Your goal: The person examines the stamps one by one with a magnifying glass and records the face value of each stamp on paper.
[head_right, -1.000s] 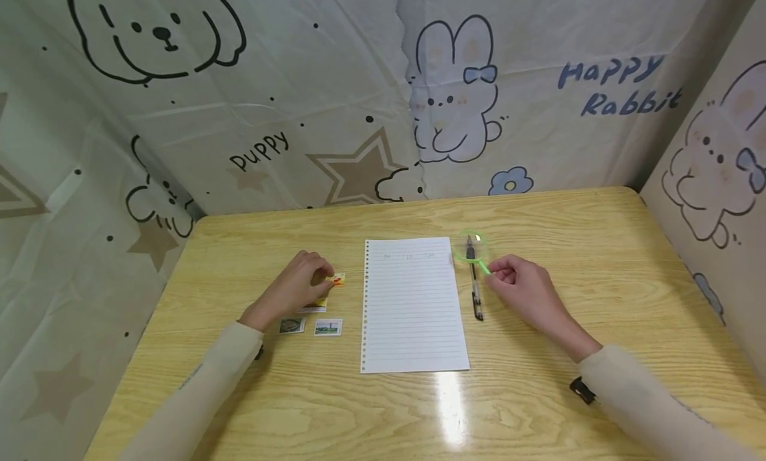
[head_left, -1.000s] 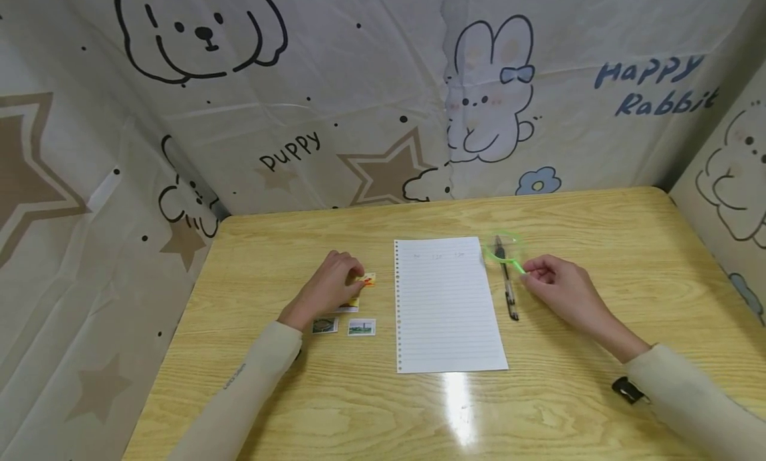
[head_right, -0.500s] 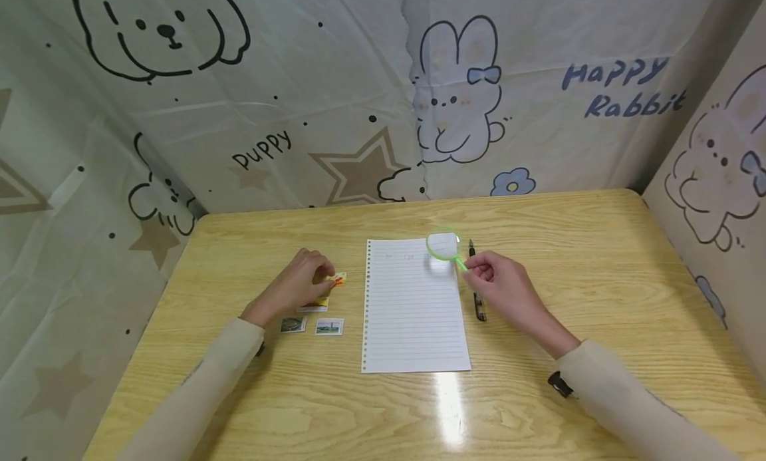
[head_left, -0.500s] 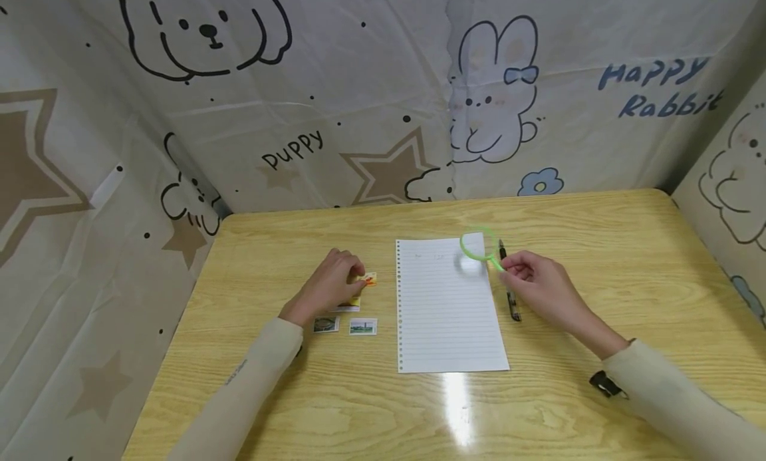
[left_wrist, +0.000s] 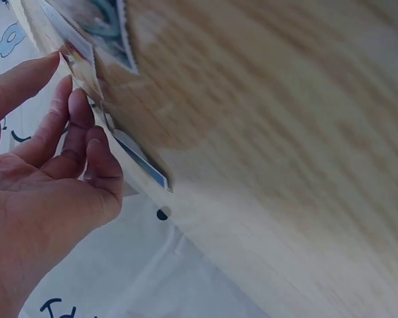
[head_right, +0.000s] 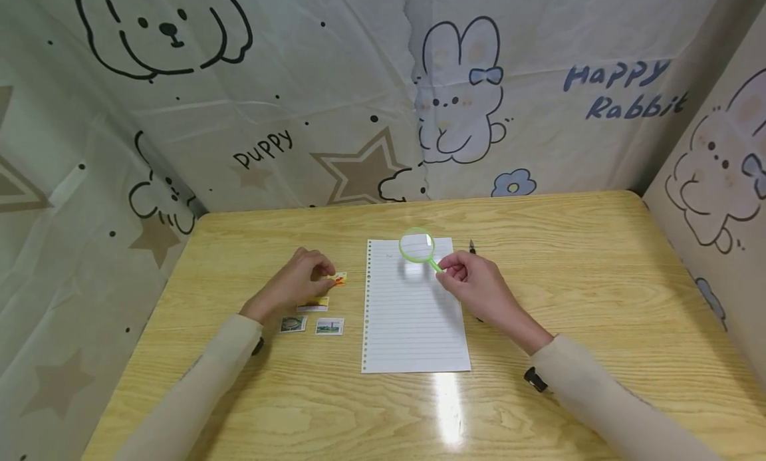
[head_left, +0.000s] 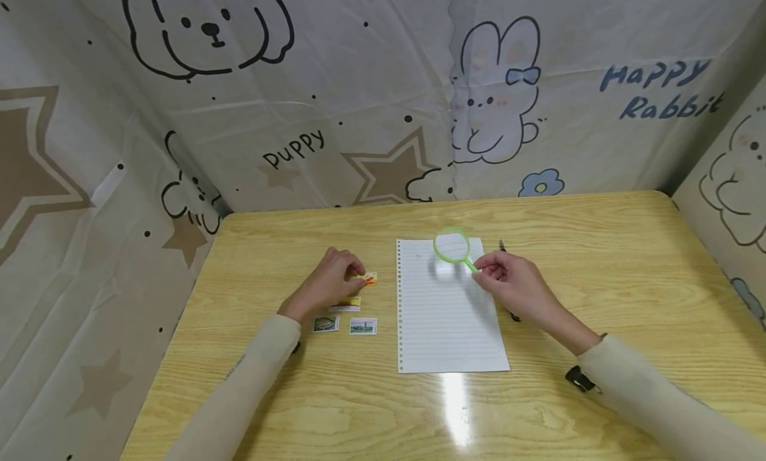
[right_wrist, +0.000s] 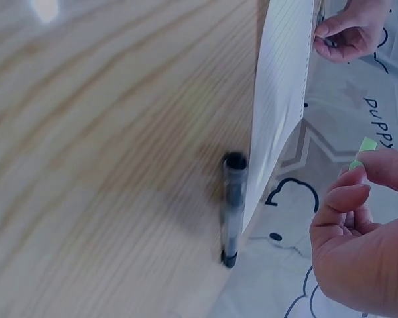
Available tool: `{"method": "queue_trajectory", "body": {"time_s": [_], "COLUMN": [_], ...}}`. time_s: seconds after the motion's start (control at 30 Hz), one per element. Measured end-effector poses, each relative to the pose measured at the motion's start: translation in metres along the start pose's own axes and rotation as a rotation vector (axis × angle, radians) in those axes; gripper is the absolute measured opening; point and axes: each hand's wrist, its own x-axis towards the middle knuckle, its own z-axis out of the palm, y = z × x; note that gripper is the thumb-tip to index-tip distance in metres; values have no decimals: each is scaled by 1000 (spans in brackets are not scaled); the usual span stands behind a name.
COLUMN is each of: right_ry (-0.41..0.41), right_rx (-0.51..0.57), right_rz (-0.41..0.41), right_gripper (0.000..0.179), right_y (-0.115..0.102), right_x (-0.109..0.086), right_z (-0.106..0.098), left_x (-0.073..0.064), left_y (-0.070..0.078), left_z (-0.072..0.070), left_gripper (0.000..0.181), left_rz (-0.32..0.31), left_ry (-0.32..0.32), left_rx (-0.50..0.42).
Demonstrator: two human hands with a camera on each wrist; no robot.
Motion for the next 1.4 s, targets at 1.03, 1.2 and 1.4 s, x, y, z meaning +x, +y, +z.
{"method": "queue_trajectory", "body": {"time_s": [1.03, 1.2, 1.4], "right_ry": [-229, -262, -289], "right_rx": [-31, -28, -34], "right_rz": [-135, -110, -112], "right_gripper": [8, 7, 6], "right_y": [-25, -30, -35], "right_x": [34, 36, 37], "right_z": [53, 61, 70], "left_x": [6, 5, 5], "left_y": [-16, -14, -14], "left_z": [-4, -4, -5], "left_gripper": [11, 11, 11], "left_rz": [31, 24, 33], "left_ry": [-53, -53, -48], "left_rx": [-76, -84, -71]}}
